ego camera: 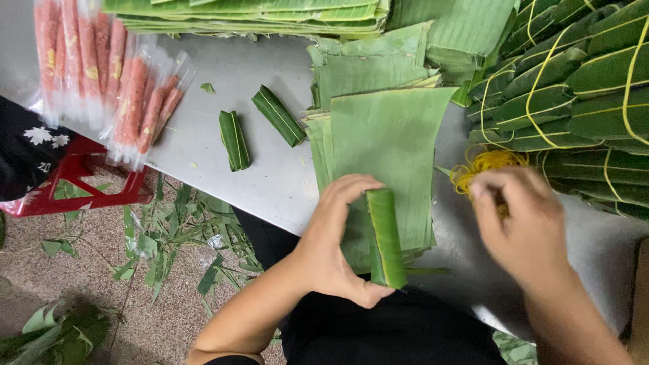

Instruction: The person wraps sausage rolls in cut banana leaf pieces, folding the leaves around each roll and securing the bundle with a rubber band. They stack the finished wrapped rolls on the table, gather completed bundles, and place them aside while reaching for new leaves and rolls.

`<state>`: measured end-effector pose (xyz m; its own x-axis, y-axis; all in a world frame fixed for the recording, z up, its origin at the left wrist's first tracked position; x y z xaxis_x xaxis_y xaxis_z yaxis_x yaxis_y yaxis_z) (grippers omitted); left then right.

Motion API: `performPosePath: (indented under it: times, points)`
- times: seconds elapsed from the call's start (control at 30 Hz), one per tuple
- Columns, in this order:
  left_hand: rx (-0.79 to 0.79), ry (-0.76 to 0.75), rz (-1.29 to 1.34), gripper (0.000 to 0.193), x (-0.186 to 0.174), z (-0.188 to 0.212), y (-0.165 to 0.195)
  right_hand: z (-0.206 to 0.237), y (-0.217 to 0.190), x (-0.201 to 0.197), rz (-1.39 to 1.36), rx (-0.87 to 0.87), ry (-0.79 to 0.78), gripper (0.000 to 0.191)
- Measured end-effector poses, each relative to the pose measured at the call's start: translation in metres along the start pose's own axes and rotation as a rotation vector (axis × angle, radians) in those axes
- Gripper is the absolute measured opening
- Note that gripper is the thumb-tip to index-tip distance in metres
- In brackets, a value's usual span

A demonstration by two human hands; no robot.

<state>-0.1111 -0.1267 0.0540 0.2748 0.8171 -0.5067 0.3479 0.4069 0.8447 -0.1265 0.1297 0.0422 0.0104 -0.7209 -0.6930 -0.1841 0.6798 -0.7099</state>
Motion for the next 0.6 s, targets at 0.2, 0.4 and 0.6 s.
performPosePath:
  times: [0.2,0.4,0.6]
  points:
    - [-0.193,-0.23,0.896,0.112,0.027,0.006,-0.01,-0.007,-0.046,0.045,-0.509,-0.105,-0.257,0.012]
    - [0.072,-0.153,-0.134,0.108,0.001,0.012,-0.011,-0.01,-0.046,0.072,-1.382,0.327,-0.551,0.019]
    - [-0.164,0.262,0.076,0.103,-0.025,0.006,-0.046,0.0,-0.084,0.062,-0.757,-0.296,-0.634,0.017]
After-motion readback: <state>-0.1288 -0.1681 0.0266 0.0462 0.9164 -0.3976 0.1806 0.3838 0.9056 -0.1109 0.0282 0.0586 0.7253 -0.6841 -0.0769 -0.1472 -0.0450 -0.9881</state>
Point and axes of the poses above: each hand's wrist, its own z-axis away from the middle knuckle, its own x-axis out of the palm, y = z × x, the point moved 6 cm from there along -z, towards the middle knuckle, and after that the axes turned 10 degrees about -z, right-handed, at the moved point
